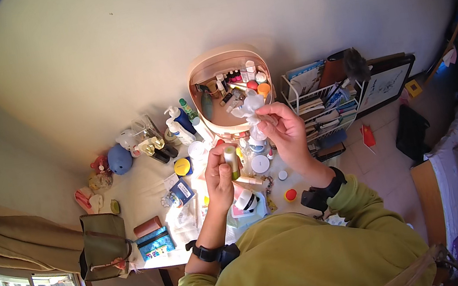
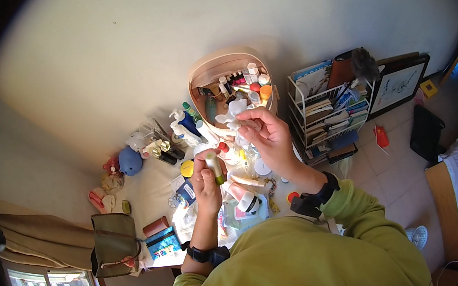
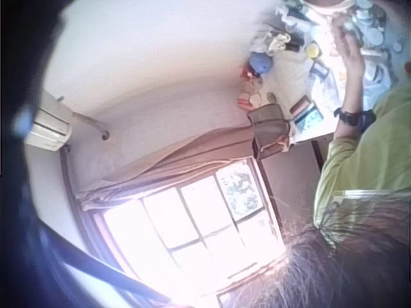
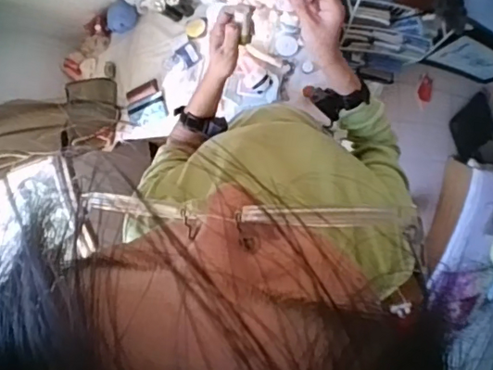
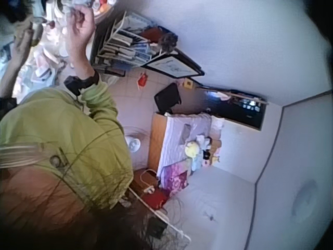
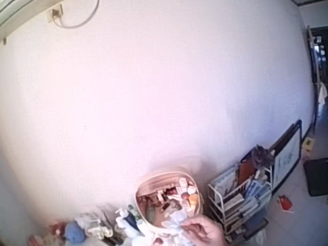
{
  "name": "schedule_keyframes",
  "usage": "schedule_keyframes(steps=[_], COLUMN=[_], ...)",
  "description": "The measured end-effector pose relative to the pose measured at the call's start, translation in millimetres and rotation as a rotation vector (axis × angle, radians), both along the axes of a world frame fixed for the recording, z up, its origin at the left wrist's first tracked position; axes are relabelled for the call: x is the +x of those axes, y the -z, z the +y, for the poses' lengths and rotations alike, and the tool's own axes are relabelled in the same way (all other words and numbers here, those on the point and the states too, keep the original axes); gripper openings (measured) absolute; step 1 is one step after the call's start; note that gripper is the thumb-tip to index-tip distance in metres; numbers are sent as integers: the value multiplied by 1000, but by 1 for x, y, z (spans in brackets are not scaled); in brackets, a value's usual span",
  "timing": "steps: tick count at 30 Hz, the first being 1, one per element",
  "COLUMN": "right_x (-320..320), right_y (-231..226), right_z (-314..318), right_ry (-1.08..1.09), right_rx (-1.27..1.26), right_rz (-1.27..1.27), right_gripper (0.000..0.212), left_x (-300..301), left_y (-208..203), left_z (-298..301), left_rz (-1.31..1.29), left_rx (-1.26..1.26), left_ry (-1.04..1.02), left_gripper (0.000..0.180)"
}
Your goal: The person stands at a cluttered table and repeatedly picks up small cosmetic bottles and tubes, opens them, wipes the caps and necks with a tissue, and places them into a pink rotating organizer. The person handles items one at a time, including tubes, pump bottles, and jars, and occasionally wipes the table surface.
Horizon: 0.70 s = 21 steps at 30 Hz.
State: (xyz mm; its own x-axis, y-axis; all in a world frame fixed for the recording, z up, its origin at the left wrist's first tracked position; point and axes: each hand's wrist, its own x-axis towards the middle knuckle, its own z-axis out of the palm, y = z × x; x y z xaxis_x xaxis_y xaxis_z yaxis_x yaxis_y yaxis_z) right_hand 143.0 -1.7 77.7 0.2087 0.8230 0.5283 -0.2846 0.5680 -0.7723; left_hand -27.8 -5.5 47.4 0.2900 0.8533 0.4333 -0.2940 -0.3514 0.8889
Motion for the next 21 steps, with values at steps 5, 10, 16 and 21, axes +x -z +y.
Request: schedule_keyframes(steps=[5, 10, 16, 21], right_x=[-2, -19, -10, -7], right_y=[-14, -24, -17, 5], right_z=[-21, -23, -29, -29], right_ry=[-143, -203, -567, -686], right_rx=[105, 27, -510, -707], right_rz=[-386, -395, -72, 175], right_gripper=[20, 11, 11, 15], left_x=[-6, -9, -19, -26], left_y=[13, 16, -2, 0], left_z=[-4, -7, -3, -4], left_rz=[0, 196, 539, 657], left_rx=[-82, 102, 486, 500], left_ry=[35, -53, -206, -147], left_gripper=[47, 41, 38, 39])
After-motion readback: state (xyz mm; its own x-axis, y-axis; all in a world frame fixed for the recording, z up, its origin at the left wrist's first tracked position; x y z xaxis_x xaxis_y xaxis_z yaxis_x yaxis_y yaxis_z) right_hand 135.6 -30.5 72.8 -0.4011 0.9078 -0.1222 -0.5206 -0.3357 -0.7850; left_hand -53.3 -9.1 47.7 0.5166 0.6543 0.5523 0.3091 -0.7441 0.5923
